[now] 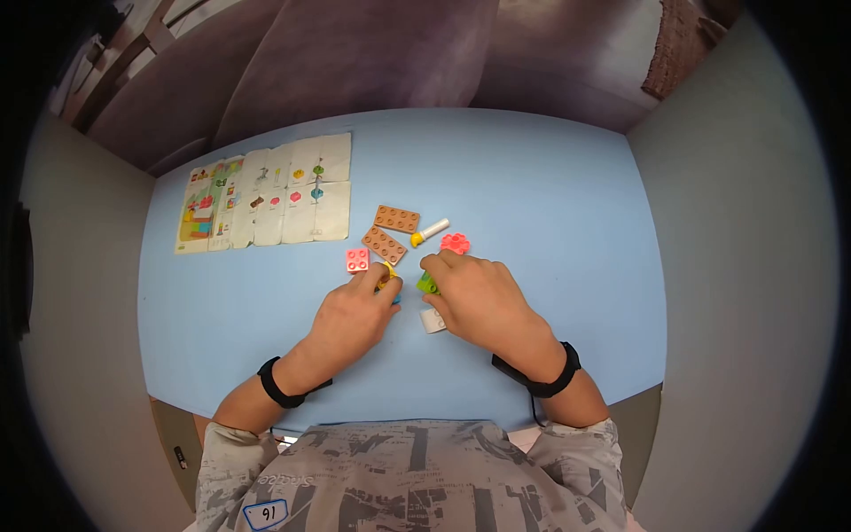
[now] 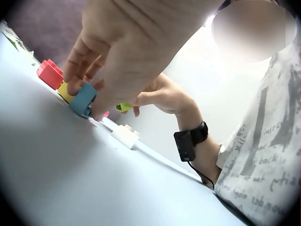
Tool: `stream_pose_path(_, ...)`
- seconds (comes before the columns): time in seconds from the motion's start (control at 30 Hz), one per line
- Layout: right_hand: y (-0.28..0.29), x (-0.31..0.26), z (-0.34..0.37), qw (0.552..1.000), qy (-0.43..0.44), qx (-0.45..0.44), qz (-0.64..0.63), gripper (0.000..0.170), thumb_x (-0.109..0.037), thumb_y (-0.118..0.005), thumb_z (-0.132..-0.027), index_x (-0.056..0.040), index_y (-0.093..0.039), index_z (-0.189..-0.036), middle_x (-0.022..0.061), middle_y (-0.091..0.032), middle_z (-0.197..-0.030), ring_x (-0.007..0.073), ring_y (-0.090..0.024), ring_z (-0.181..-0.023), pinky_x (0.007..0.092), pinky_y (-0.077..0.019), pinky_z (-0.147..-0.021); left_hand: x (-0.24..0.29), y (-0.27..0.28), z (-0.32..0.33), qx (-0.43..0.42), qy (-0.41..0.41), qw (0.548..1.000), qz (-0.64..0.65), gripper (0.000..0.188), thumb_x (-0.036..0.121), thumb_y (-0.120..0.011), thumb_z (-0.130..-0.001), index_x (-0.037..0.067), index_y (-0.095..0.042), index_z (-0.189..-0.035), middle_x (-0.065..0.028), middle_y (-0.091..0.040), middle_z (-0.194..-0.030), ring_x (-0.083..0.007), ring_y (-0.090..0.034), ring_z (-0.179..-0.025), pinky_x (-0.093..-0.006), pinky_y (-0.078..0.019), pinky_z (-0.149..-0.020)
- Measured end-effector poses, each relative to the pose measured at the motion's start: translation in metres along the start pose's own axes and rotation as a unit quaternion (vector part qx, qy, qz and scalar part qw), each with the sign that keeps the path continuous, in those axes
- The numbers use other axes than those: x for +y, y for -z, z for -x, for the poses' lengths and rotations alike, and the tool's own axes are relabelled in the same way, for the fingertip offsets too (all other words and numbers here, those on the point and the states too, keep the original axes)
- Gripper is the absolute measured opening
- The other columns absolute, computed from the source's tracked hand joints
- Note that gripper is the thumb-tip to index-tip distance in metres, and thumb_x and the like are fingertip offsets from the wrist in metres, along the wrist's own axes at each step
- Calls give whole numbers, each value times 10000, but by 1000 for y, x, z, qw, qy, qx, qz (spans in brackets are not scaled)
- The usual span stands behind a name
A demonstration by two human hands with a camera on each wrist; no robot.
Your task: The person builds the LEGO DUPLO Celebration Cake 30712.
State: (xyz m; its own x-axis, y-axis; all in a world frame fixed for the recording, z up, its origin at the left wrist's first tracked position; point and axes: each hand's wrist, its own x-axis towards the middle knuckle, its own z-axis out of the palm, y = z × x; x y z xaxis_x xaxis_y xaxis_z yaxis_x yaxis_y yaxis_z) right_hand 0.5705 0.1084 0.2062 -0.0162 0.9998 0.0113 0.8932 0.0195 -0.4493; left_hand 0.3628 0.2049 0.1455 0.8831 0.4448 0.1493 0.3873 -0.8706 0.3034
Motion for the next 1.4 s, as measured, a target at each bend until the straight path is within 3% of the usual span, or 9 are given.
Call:
stream_pose_path(0.17,0,3,1,999,31,35,-10,357,-149,-785,-897,-15,-658,-1202,182,-702,-1052,388,-716,-937,477,-585,-762,-2,23,-5,23,27,995,96,324,145,-815,-886,28,-657,-1144,-114,-653,-1063,-315,-704,-874,-388,-604,-713)
stream_pose_path(0.37,3,-8,0,991,71,93,-68,414,-100,-780,-869,-21,-656,-1256,176,-707,-1128,379,-708,-1002,460,-589,-816,0,44,-14,47,73,942,325,318,111,-819,-914,-9,-667,-1167,-143,-747,-1041,-265,-733,-863,-337,-602,-761)
stream_pose_path(0.67,7,-14,2,990,98,101,-20,456,-51,-795,-815,-13,-661,-1249,151,-671,-1172,339,-661,-1069,420,-574,-874,-5,37,-24,58,117,883,450,329,57,-818,-921,-17,-658,-1199,-117,-760,-1118,-159,-737,-983,-315,-612,-846)
stream_pose_path(0.87,-3,-13,-2,979,122,158,-31,480,-67,-820,-795,-11,-661,-1244,137,-666,-1177,309,-645,-1026,415,-564,-881,1,33,-29,68,108,880,458,372,34,-838,-903,-18,-643,-1214,-114,-741,-1172,-161,-736,-1040,-320,-612,-937)
stream_pose_path(0.97,-4,-14,-4,977,125,174,-6,467,-79,-830,-785,-10,-678,-1222,127,-677,-1158,306,-643,-1007,413,-568,-868,2,34,-32,55,128,852,504,376,38,-836,-907,-12,-635,-1221,-111,-736,-1181,-149,-732,-1038,-320,-614,-936)
stream_pose_path(1.07,-1,-9,-4,975,129,181,18,437,-100,-845,-775,-3,-699,-1175,115,-693,-1129,298,-653,-979,408,-573,-841,-1,32,-36,22,128,853,506,452,105,-846,-915,-10,-617,-1288,-124,-722,-1227,-189,-723,-1095,-344,-596,-970)
stream_pose_path(1.17,18,1,-2,980,89,177,22,415,-127,-860,-773,-2,-712,-1141,108,-708,-1096,291,-670,-958,400,-577,-816,1,46,-43,29,63,931,358,561,199,-841,-926,-5,-586,-1382,-172,-669,-1336,-269,-693,-1188,-382,-573,-1001)
stream_pose_path(1.27,30,9,0,979,65,191,37,378,-155,-871,-803,-16,-724,-1123,110,-716,-1075,288,-691,-956,392,-582,-792,-7,38,-50,45,-1,966,256,646,313,-795,-957,3,-541,-1464,-213,-582,-1466,-365,-611,-1307,-444,-505,-1097)
stream_pose_path(1.4,32,11,1,982,49,182,33,357,-176,-871,-822,-20,-732,-1112,111,-719,-1064,290,-702,-954,393,-585,-781,-19,16,-64,39,-64,993,95,710,404,-720,-1000,26,-475,-1548,-214,-442,-1618,-404,-444,-1478,-520,-376,-1218)
